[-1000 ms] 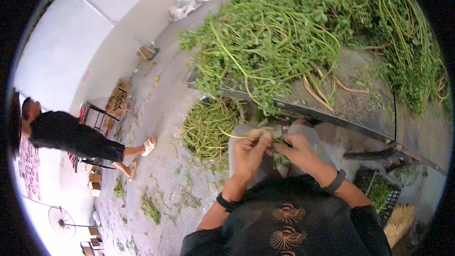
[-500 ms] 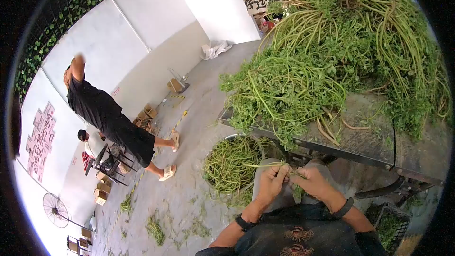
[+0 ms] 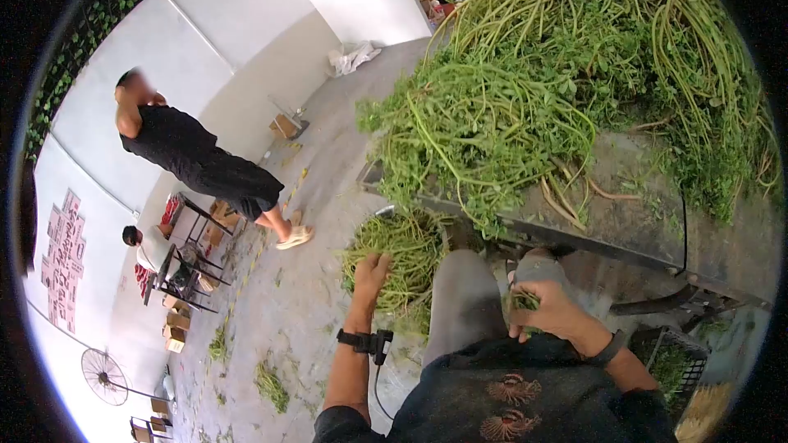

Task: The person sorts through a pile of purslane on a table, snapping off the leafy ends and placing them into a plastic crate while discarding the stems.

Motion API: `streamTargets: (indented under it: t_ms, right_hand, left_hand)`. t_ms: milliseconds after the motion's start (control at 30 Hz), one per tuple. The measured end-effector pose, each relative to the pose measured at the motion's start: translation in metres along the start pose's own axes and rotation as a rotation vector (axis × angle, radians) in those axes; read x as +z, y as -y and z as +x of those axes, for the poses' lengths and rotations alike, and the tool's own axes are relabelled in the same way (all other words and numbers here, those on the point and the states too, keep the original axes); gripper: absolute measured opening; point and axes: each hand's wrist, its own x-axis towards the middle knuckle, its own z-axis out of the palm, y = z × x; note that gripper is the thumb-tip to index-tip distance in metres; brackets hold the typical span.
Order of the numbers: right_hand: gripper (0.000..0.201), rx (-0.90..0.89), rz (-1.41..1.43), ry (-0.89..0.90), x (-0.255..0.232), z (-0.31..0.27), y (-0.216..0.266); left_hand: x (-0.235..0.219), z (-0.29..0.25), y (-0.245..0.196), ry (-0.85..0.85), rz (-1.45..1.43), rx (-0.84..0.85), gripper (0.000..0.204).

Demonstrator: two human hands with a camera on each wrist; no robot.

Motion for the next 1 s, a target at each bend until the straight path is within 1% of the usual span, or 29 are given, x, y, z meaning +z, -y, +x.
streamTargets:
  t_ms: [33, 67, 100, 133, 167, 200, 233, 267, 300, 333, 367, 400, 433, 467, 533, 567, 600, 633, 667, 700, 733, 767, 800, 833, 867, 933, 967, 1000]
  right_hand:
    - [0.017, -0.019, 0.001, -0.004, -0.004, 0.001, 0.005]
    - [0.014, -0.012, 0.067, -0.055, -0.009, 0.0, 0.008]
    - [0.012, -0.001, 0.136, -0.104, -0.014, -0.002, 0.011]
    - [0.012, -0.007, 0.144, -0.105, -0.019, -0.006, 0.018]
    - [0.012, 0.005, 0.109, -0.201, -0.027, -0.01, 0.028]
    - [0.012, 0.02, 0.079, -0.307, -0.037, -0.012, 0.034]
    - [0.012, 0.017, -0.062, -0.367, -0.053, -0.015, 0.035]
    - [0.009, -0.014, -0.15, -0.423, -0.061, -0.017, 0.042]
    - [0.005, -0.027, -0.238, -0.51, -0.07, -0.022, 0.051]
    - [0.011, -0.164, -0.354, -0.568, -0.084, -0.027, 0.049]
    - [0.017, -0.285, -0.484, -0.614, -0.096, -0.036, 0.046]
    - [0.018, -0.269, -0.497, -0.699, -0.099, -0.047, 0.051]
    - [0.019, -0.279, -0.518, -0.743, -0.104, -0.054, 0.054]
    - [0.019, -0.268, -0.504, -0.778, -0.115, -0.059, 0.048]
    - [0.018, -0.581, -0.664, -0.95, -0.134, -0.062, 0.039]
    - [0.017, -0.492, -0.635, -0.966, -0.137, -0.074, 0.044]
    - [0.017, -0.484, -0.626, -0.976, -0.142, -0.077, 0.043]
    - [0.016, -0.495, -0.642, -1.062, -0.147, -0.081, 0.041]
    - [0.016, -0.503, -0.654, -1.146, -0.151, -0.085, 0.038]
    - [0.016, -0.45, -0.569, -1.193, -0.153, -0.089, 0.038]
    - [0.016, -0.438, -0.56, -1.197, -0.155, -0.09, 0.036]
    - [0.016, -0.48, -0.516, -1.193, -0.155, -0.09, 0.034]
    - [0.016, -0.524, -0.476, -1.189, -0.155, -0.09, 0.033]
    - [0.016, -0.61, -0.515, -1.131, -0.156, -0.088, 0.029]
    - [0.016, -0.607, -0.52, -1.142, -0.156, -0.088, 0.031]
    - [0.015, -0.589, -0.603, -1.107, -0.154, -0.088, 0.036]
    - [0.015, -0.553, -0.542, -1.072, -0.154, -0.089, 0.037]
    - [0.015, -0.555, -0.545, -1.078, -0.154, -0.089, 0.037]
  left_hand:
    - [-0.011, 0.006, 0.016, -0.164, 0.324, 0.09, 0.026]
    - [-0.016, 0.014, 0.019, -0.332, 0.645, 0.18, 0.028]
    - [-0.013, 0.018, 0.007, -0.333, 0.651, 0.194, 0.028]
    - [-0.007, 0.012, -0.009, -0.403, 0.55, 0.254, 0.026]
    - [-0.002, 0.005, -0.026, -0.467, 0.448, 0.311, 0.025]
    - [0.0, 0.001, -0.042, -0.45, 0.455, 0.315, 0.025]
    - [0.004, 0.0, -0.058, -0.421, 0.381, 0.328, 0.024]
    - [0.016, -0.001, -0.074, -0.352, 0.3, 0.338, 0.023]
    - [0.027, 0.002, -0.09, -0.323, 0.251, 0.365, 0.023]
    - [0.039, 0.006, -0.107, -0.28, 0.2, 0.384, 0.022]
    - [0.056, 0.003, -0.137, -0.202, 0.139, 0.425, 0.022]
    - [0.076, 0.001, -0.163, -0.141, 0.08, 0.459, 0.022]
    - [0.096, 0.001, -0.175, -0.081, 0.079, 0.457, 0.022]
    - [0.113, 0.006, -0.188, -0.076, 0.063, 0.479, 0.02]
    - [0.145, 0.015, -0.212, -0.063, 0.051, 0.506, 0.019]
    - [0.162, 0.018, -0.222, -0.009, 0.068, 0.557, 0.018]
    - [0.178, 0.02, -0.231, 0.044, 0.086, 0.607, 0.018]
    - [0.194, 0.021, -0.239, 0.071, 0.123, 0.652, 0.016]
    - [0.211, 0.02, -0.243, 0.088, 0.133, 0.645, 0.016]
    - [0.229, 0.018, -0.246, 0.11, 0.179, 0.764, 0.015]
    - [0.245, 0.015, -0.249, 0.129, 0.221, 0.886, 0.014]
    - [0.262, 0.011, -0.253, 0.14, 0.225, 0.882, 0.014]
    - [0.278, 0.004, -0.257, 0.209, 0.256, 0.985, 0.016]
    - [0.295, -0.001, -0.261, 0.278, 0.282, 1.094, 0.017]
    - [0.312, -0.004, -0.264, 0.285, 0.274, 1.098, 0.017]
    - [0.338, -0.006, -0.264, 0.239, 0.654, 1.162, 0.021]
    - [0.346, -0.001, -0.26, 0.243, 0.649, 1.166, 0.021]
    - [0.352, 0.003, -0.257, 0.259, 0.688, 1.196, 0.022]
